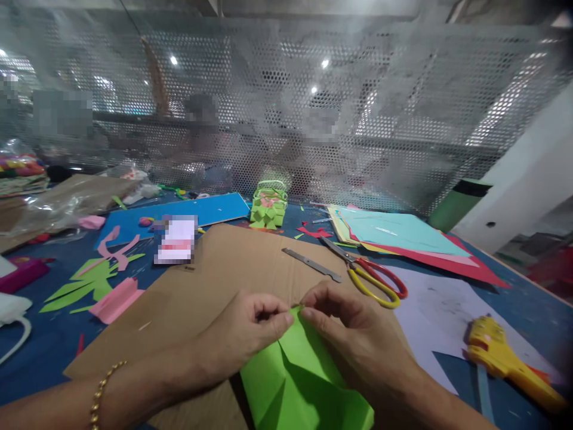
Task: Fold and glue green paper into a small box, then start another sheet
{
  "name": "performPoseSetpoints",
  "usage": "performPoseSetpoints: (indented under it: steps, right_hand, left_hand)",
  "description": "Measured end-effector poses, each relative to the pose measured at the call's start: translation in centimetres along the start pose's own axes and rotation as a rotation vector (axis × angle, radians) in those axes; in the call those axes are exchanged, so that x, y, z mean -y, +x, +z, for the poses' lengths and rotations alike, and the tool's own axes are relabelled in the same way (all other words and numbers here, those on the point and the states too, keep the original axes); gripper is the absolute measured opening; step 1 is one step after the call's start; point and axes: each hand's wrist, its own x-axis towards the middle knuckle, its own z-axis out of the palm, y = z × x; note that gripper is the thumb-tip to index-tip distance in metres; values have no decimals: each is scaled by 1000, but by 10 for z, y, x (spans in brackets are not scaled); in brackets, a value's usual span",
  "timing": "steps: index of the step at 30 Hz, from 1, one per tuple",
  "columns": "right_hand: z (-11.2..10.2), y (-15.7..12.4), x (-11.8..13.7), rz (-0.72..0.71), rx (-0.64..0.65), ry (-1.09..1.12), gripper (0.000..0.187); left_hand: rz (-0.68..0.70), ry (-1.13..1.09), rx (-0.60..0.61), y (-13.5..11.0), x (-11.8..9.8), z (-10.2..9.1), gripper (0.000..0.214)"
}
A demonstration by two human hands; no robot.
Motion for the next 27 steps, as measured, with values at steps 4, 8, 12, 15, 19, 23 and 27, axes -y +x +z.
performPoseSetpoints:
  steps: [4,8,12,15,19,23,27]
  right_hand:
    - [2,-3,3,-99,-28,-37,12]
    - [2,-4,3,-321,-37,-121,11]
    - [2,-4,-1,-510,-43,-218,14]
    - [2,-4,-3,-582,-47,-260,16]
    - [1,-3,-4,-655,-59,-337,17]
    - [1,-3,-3,-678,-69,-378,19]
    - [1,-5,-1,-640,-28,-305,23]
  left_hand:
    - [-35,-19,20,0,-1,1,45]
    - [-17,2,35,0,0,2,42]
    - [-26,18,28,1,1,2,40]
    - [-30,45,12,2,0,1,38]
    - [-35,50,9,2,-1,0,39]
    - [-44,26,8,1,-1,0,41]
    - [-50,33,2,0,-1,0,41]
